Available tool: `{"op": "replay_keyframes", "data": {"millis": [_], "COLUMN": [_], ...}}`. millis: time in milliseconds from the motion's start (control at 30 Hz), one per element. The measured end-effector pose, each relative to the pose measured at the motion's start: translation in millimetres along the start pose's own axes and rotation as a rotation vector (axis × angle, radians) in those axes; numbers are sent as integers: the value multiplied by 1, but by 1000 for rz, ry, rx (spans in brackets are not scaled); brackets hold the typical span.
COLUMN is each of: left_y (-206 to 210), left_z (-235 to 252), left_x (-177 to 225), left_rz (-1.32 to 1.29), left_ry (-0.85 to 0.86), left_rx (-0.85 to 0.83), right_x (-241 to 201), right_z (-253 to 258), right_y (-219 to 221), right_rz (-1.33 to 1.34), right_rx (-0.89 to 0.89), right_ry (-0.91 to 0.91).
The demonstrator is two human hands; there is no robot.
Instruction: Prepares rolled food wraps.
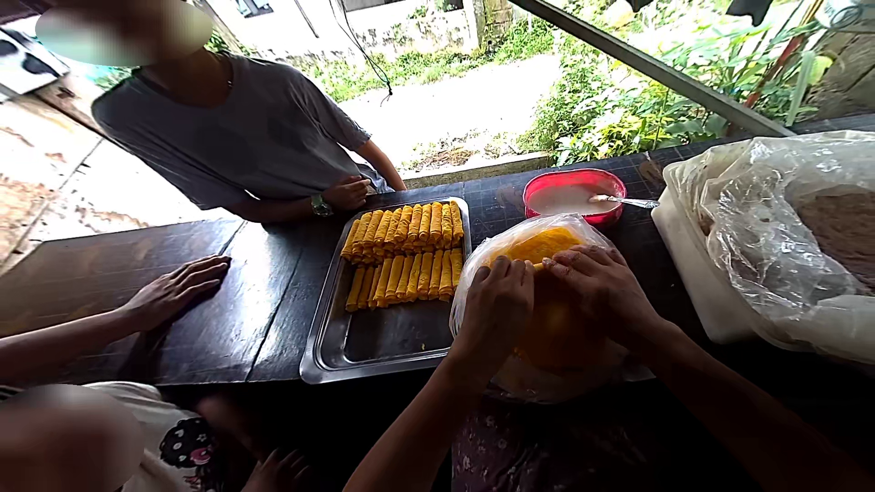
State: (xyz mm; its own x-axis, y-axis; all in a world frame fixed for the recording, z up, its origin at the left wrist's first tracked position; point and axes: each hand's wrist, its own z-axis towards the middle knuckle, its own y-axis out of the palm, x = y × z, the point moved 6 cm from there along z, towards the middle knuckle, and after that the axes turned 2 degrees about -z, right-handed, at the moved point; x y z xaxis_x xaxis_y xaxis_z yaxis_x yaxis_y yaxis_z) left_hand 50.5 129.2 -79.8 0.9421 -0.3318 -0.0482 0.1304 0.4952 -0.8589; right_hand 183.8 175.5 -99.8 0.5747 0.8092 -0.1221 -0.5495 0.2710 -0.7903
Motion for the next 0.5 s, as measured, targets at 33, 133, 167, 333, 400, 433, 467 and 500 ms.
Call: {"op": "replay_keyframes", "data": {"millis": [33,133,167,333,400,433,467,500], "left_y": [1,3,4,6,-4,-9,-12,-12], "left_z": [2,13,16,24,25,24,23,21], "left_x": [-1,-8,-12,-39,-48,-51,-54,-56], "left_rz": [9,-23,-59,-419,-633,-763,-903,-1050], "left_ry": [7,27,23,-73,-176,-250,-330,-398], "left_rx": [-10,-82,-122,-184,-212,-244,-273,-282], "right_x": [0,0,1,18,20,19,18,15], "right_z": [2,15,18,24,26,27,28,28], "right_y": [0,0,-1,-1,-8,-13,-18,-23], "right_rz": [-16,-28,-21,163,245,295,329,347], "right_rx": [-42,-117,-136,-147,-102,-84,-52,-5], "right_ry": [0,-24,-26,26,54,75,91,95]}}
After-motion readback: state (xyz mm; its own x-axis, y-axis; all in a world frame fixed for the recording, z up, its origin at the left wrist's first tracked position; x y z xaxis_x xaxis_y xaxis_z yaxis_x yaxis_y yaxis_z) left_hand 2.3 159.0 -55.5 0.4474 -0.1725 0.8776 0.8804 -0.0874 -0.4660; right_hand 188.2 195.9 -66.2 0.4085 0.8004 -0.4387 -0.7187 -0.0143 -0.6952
